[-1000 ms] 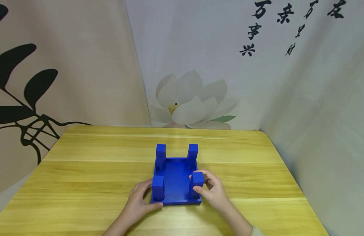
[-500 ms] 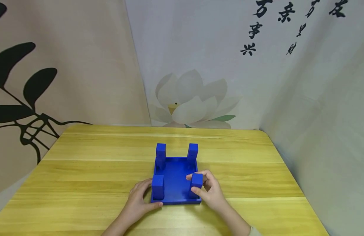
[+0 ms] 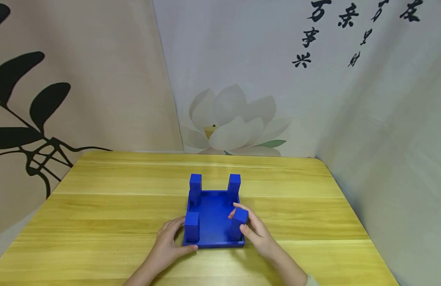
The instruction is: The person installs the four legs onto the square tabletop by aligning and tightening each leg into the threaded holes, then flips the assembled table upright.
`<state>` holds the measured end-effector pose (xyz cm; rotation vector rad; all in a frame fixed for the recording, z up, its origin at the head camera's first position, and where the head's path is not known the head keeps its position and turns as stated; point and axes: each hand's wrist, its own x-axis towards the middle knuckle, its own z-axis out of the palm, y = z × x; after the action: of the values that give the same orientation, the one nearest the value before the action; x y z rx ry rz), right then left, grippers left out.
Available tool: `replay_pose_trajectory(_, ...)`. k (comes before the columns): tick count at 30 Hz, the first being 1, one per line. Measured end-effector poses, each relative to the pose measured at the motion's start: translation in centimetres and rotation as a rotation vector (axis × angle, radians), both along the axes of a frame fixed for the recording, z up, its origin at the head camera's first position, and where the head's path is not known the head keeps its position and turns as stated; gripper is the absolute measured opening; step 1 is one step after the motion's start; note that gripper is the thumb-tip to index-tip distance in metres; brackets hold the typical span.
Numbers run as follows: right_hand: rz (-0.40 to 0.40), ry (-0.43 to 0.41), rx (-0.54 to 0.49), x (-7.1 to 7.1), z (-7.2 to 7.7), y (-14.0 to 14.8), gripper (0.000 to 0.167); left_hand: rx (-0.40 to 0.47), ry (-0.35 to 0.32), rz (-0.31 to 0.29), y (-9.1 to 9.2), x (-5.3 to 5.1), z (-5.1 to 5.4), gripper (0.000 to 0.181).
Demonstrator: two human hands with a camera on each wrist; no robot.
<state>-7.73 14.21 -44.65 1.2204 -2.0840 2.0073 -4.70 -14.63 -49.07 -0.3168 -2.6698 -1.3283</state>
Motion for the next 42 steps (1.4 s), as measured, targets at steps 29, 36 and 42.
replay_pose_trajectory(29, -0.203, -0.069, -0.016, 0.23, -0.38, -0.50, 0.034, 0.006, 0.026, -0.002, 0.00, -0.06, -0.17, 0.085)
replay_pose_trajectory(36, -0.229, -0.051, -0.055, 0.15, -0.61, -0.49, 0.040, -0.003, 0.032, 0.001, 0.02, -0.13, -0.23, 0.083)
replay_pose_trajectory(42, -0.068, -0.005, -0.045, -0.35, -0.24, 0.19, 0.048, 0.003, 0.014, -0.001, 0.09, -0.04, 0.00, 0.083)
